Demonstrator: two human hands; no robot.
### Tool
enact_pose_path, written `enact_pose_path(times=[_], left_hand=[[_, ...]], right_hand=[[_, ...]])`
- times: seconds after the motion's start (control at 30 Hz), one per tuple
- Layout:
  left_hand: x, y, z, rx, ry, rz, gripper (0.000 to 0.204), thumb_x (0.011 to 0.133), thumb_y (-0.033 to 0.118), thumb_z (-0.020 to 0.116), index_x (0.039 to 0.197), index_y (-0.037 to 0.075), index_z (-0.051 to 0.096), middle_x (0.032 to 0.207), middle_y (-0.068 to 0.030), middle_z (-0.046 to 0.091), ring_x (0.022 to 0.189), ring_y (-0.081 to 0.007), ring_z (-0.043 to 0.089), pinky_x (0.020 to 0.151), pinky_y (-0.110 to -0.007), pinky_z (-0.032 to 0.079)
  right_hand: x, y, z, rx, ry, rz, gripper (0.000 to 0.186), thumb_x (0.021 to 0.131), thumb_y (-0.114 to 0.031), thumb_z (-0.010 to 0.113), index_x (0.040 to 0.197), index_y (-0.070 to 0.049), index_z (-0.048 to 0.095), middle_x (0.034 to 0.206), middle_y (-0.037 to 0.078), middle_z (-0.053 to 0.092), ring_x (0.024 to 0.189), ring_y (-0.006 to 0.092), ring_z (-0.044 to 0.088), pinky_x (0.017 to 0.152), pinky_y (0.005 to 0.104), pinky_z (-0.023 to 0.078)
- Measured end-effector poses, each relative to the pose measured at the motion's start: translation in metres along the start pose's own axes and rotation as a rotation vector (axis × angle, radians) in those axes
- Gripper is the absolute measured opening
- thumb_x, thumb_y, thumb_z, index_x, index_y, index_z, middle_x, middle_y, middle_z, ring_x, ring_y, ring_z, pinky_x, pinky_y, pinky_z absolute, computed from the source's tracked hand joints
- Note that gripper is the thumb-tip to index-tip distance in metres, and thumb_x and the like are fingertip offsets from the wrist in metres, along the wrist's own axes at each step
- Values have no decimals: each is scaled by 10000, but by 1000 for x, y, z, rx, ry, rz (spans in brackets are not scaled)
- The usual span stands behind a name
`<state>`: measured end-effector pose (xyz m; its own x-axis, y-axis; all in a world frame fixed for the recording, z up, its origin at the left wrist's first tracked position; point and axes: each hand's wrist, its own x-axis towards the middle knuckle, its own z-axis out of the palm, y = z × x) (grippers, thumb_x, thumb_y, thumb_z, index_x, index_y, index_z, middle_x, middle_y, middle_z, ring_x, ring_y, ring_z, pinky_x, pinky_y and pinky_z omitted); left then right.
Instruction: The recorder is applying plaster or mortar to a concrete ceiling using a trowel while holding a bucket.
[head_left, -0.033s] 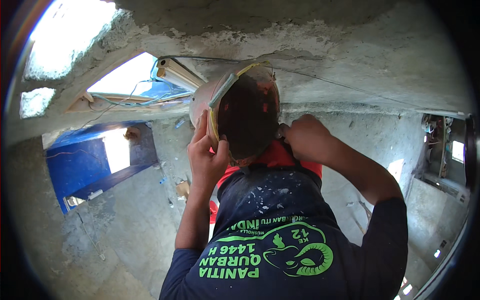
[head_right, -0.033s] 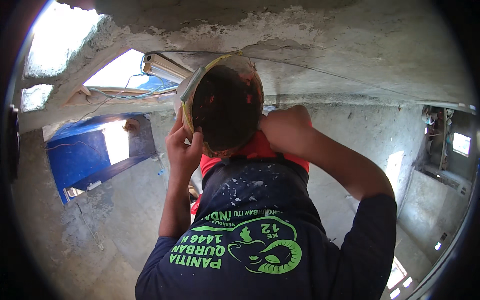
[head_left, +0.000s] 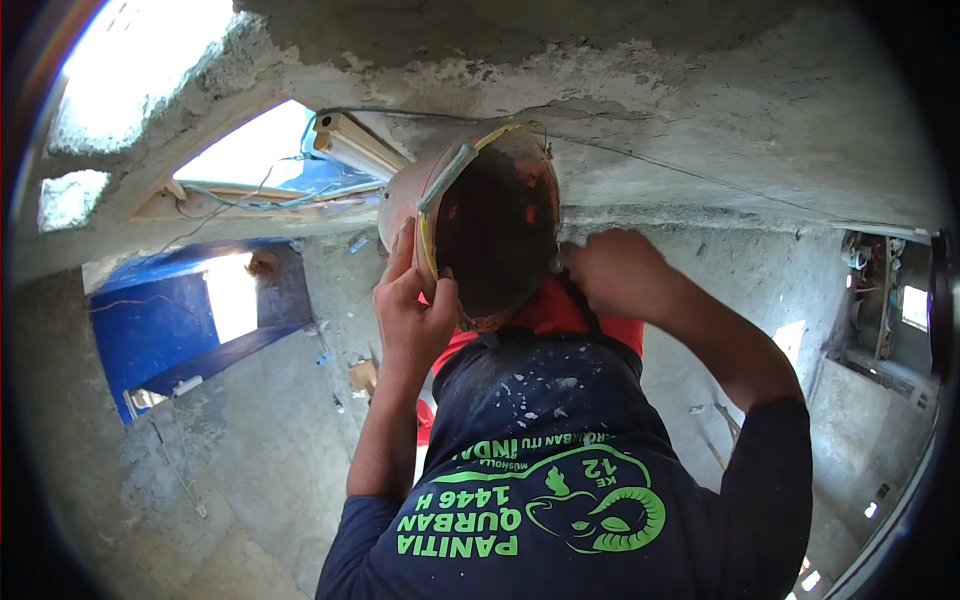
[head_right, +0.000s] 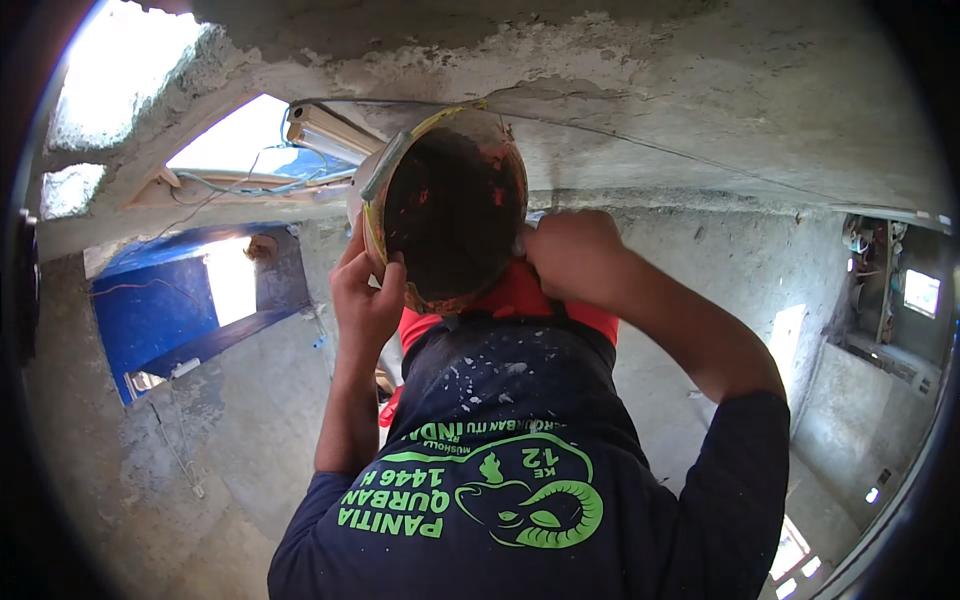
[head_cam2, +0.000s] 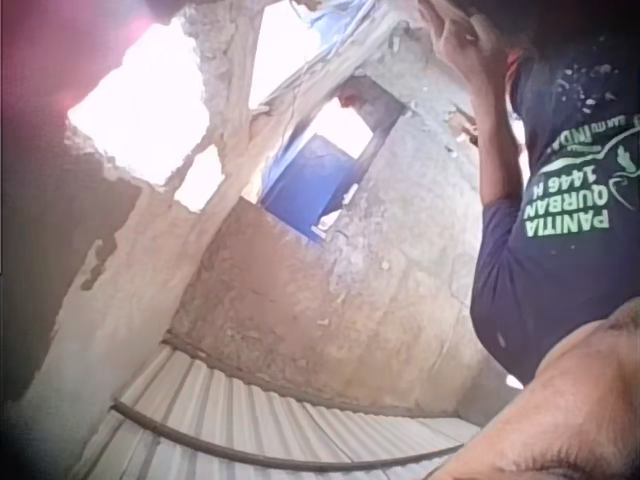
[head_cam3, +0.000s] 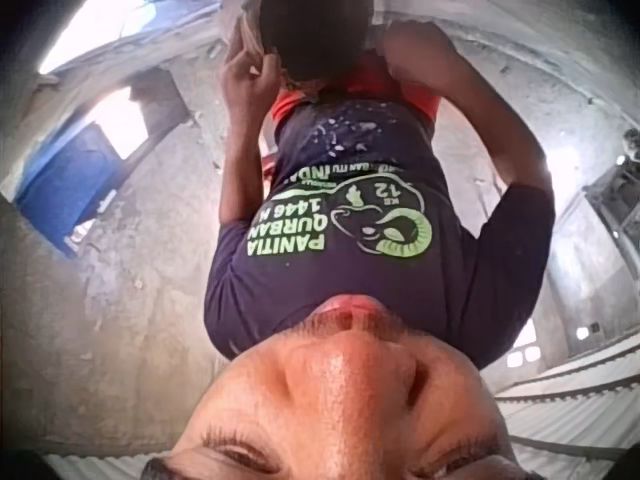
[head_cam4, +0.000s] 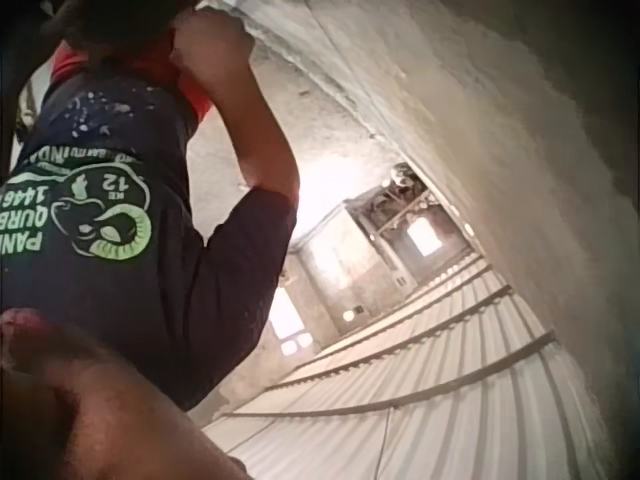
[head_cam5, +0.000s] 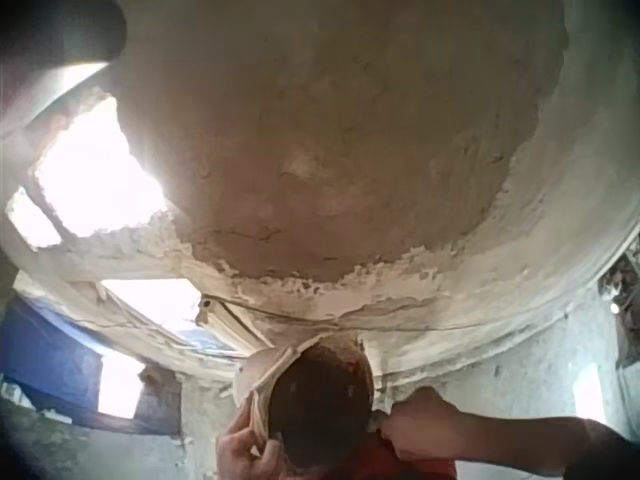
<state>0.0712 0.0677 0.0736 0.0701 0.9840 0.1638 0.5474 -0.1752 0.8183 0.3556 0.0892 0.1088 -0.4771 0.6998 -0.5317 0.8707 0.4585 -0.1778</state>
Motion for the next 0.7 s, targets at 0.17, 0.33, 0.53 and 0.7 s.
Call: enact_pose_path(times=[0.17, 0.33, 0.53, 0.7], left_hand=[[0, -5, 0, -5, -18, 46, 178, 798, 14, 655, 902, -106, 733, 1499, -293, 510, 1298, -434, 590, 968, -398, 545], [-5, 5, -2, -46, -22, -14, 165, 793, 8, 644, 878, -108, 725, 1503, -293, 506, 1282, -422, 607, 918, -368, 561], [-4, -2, -8, -67, -38, 11, 174, 786, 5, 640, 891, -105, 725, 1506, -290, 507, 1254, -404, 637, 853, -353, 574], [-9, -9, -12, -56, -86, 50, 176, 780, -1, 640, 897, -104, 722, 1506, -291, 507, 1240, -398, 652, 844, -351, 575]], right_hand=[[19, 15, -3, -26, 177, 57, 417, 851, -175, 651, 1248, -47, 630, 876, 187, 699, 809, 378, 723, 701, 515, 578], [10, -24, -16, 34, -218, -14, 294, 847, -180, 634, 1087, -43, 734, 992, 164, 742, 957, 367, 735, 810, 508, 591], [39, -10, -28, 199, 25, 142, 249, 825, -133, 648, 1029, -49, 764, 1034, 170, 757, 1012, 342, 740, 856, 455, 606], [72, -25, -6, 105, 1, 37, 265, 828, -193, 661, 1022, -34, 746, 1006, 204, 745, 969, 354, 734, 848, 486, 594]])
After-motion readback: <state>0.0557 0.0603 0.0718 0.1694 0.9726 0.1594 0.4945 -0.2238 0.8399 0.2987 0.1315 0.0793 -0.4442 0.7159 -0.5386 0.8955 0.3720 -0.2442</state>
